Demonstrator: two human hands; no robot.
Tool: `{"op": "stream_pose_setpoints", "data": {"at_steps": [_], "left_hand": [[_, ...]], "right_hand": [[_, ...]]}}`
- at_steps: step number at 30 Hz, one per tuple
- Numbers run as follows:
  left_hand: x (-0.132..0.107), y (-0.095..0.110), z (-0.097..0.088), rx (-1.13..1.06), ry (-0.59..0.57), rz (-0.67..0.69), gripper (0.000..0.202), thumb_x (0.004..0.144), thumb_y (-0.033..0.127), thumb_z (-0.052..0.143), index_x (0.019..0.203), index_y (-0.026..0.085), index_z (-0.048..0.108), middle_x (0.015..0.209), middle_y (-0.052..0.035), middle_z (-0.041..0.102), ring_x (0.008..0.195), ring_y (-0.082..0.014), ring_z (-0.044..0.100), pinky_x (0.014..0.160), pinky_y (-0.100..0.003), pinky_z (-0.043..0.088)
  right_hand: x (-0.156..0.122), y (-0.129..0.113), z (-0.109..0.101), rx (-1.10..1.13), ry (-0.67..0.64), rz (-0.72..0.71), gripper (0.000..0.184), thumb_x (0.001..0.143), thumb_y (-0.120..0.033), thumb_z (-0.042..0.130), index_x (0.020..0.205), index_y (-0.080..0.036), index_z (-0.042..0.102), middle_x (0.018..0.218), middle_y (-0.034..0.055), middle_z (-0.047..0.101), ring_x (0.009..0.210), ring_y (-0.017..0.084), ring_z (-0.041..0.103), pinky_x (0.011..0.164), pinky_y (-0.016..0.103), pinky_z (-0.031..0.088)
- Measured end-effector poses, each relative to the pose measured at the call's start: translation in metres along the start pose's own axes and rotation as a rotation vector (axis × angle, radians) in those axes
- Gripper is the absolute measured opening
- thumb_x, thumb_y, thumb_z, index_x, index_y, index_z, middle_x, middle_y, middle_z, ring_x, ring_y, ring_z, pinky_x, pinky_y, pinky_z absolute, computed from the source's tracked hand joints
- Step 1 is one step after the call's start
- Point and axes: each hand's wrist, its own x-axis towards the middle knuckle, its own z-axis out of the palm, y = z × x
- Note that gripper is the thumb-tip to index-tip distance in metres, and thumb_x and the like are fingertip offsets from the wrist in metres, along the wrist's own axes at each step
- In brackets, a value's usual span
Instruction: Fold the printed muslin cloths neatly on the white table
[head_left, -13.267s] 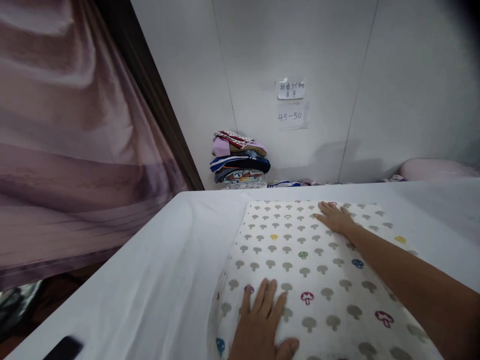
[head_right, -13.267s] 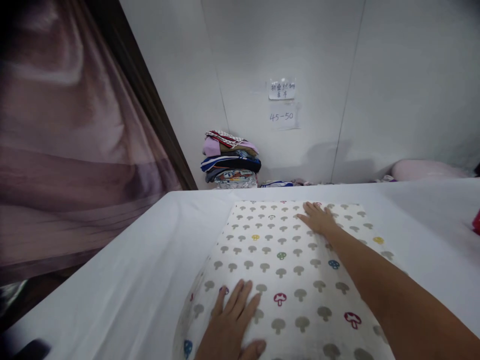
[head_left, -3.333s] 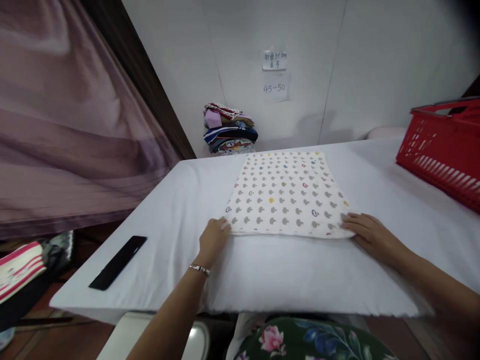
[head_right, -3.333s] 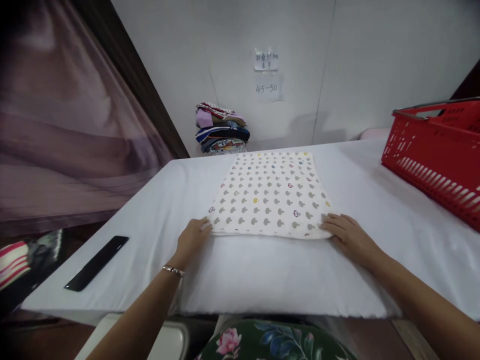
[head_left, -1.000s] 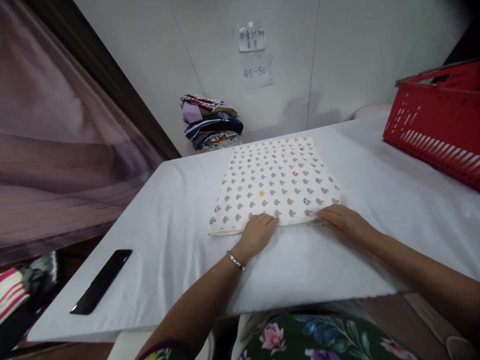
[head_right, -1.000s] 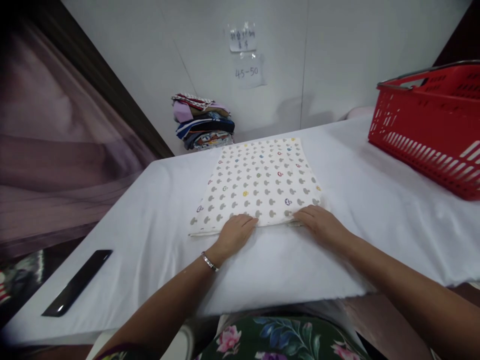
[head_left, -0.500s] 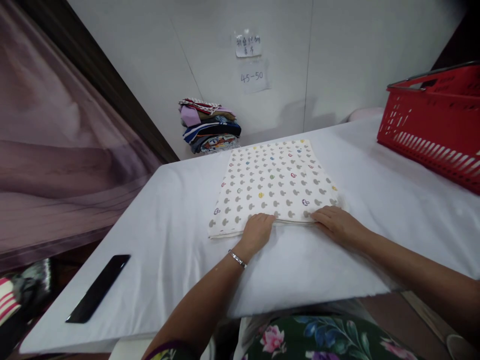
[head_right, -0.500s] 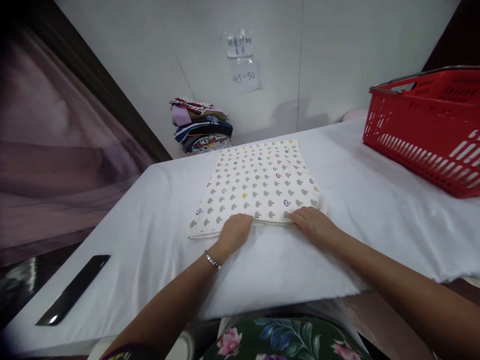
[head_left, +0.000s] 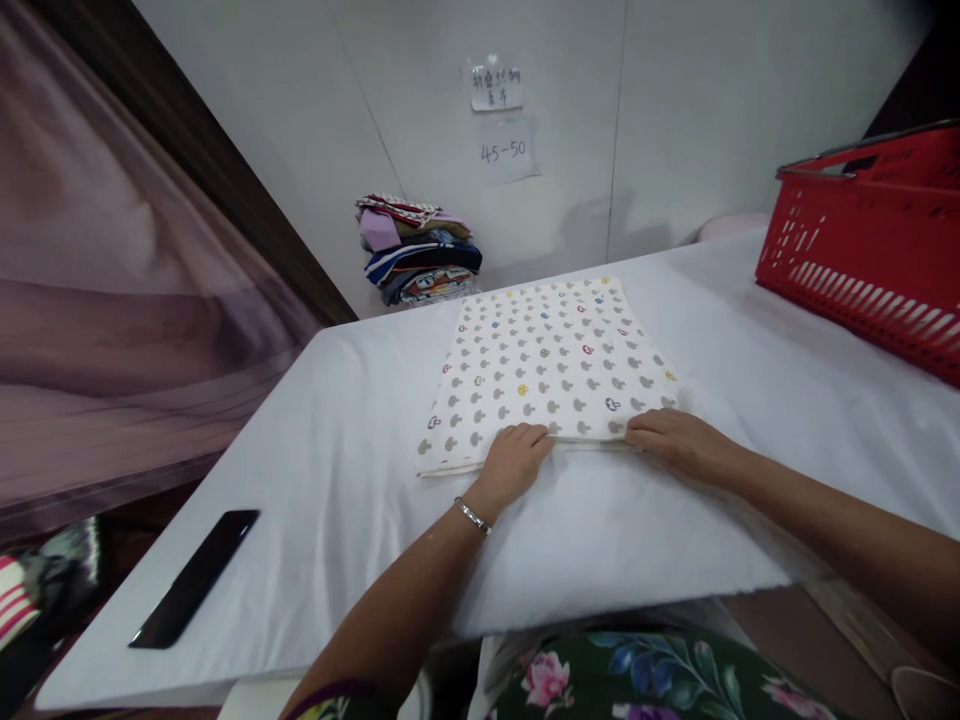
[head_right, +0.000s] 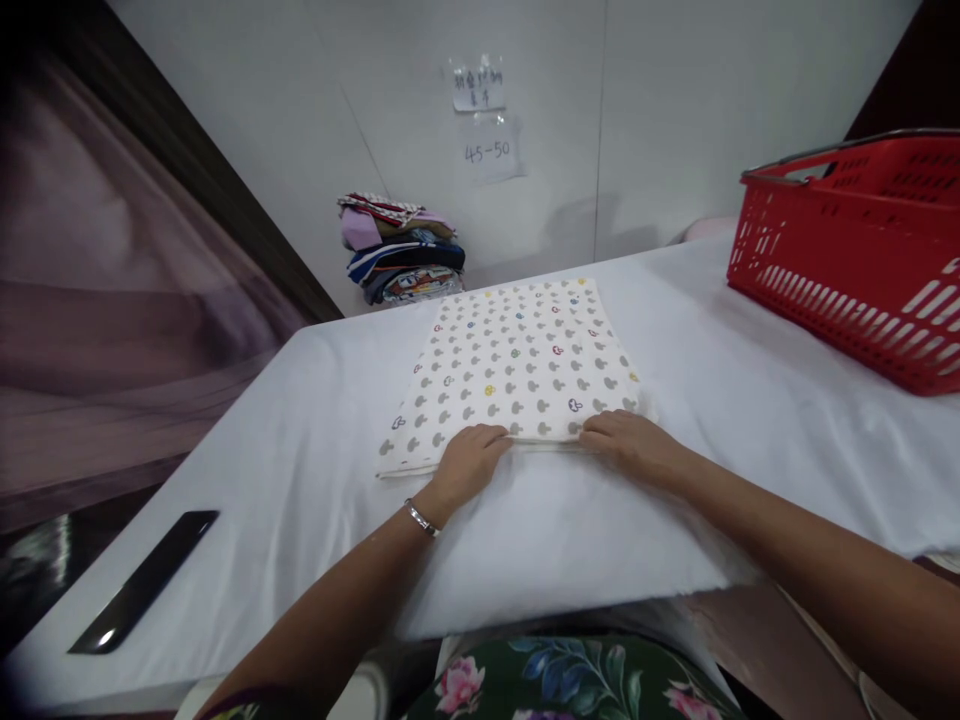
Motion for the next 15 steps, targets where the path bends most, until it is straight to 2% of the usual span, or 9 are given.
{"op": "stream_pose_setpoints", "data": {"at_steps": [3,5,11,15], "left_hand": [[0.009,-0.008,-0.006,0.012,0.068,-0.028,0.024,0.086,0.007,0.044,0.098,0.022,0.060,0.108,-0.0047,0.060,0.094,-0.0184,0.053,0.076,-0.033,0.041],[0.012,-0.011,-0.006,0.025,0.083,-0.035,0.024,0.086,0.008,0.044,0.097,0.022,0.060,0.110,-0.0052,0.060,0.096,-0.0189,0.053,0.078,-0.033,0.041],[-0.001,-0.007,0.004,0.037,-0.013,0.082,0.019,0.086,0.010,0.047,0.095,0.020,0.060,0.106,-0.0042,0.061,0.094,-0.0192,0.052,0.075,-0.032,0.041],[0.003,-0.012,-0.001,0.056,0.032,0.061,0.021,0.086,0.009,0.047,0.098,0.021,0.060,0.106,-0.0041,0.061,0.095,-0.0186,0.051,0.076,-0.033,0.041]], "right_hand": [[0.006,0.007,-0.004,-0.007,0.102,0.090,0.027,0.088,-0.018,0.036,0.093,-0.023,0.062,0.092,0.0059,0.065,0.085,0.021,0.057,0.071,0.034,0.043],[0.008,0.009,-0.003,-0.024,0.122,0.106,0.026,0.089,-0.019,0.037,0.092,-0.022,0.062,0.090,0.0070,0.065,0.085,0.022,0.057,0.072,0.035,0.043],[-0.001,0.004,0.013,-0.013,0.024,-0.037,0.028,0.087,-0.010,0.035,0.090,-0.022,0.060,0.095,0.0055,0.064,0.086,0.020,0.056,0.074,0.033,0.042],[0.003,0.008,0.009,-0.059,0.055,-0.052,0.026,0.086,-0.008,0.035,0.088,-0.020,0.058,0.093,0.0054,0.063,0.084,0.019,0.055,0.070,0.031,0.041]]}}
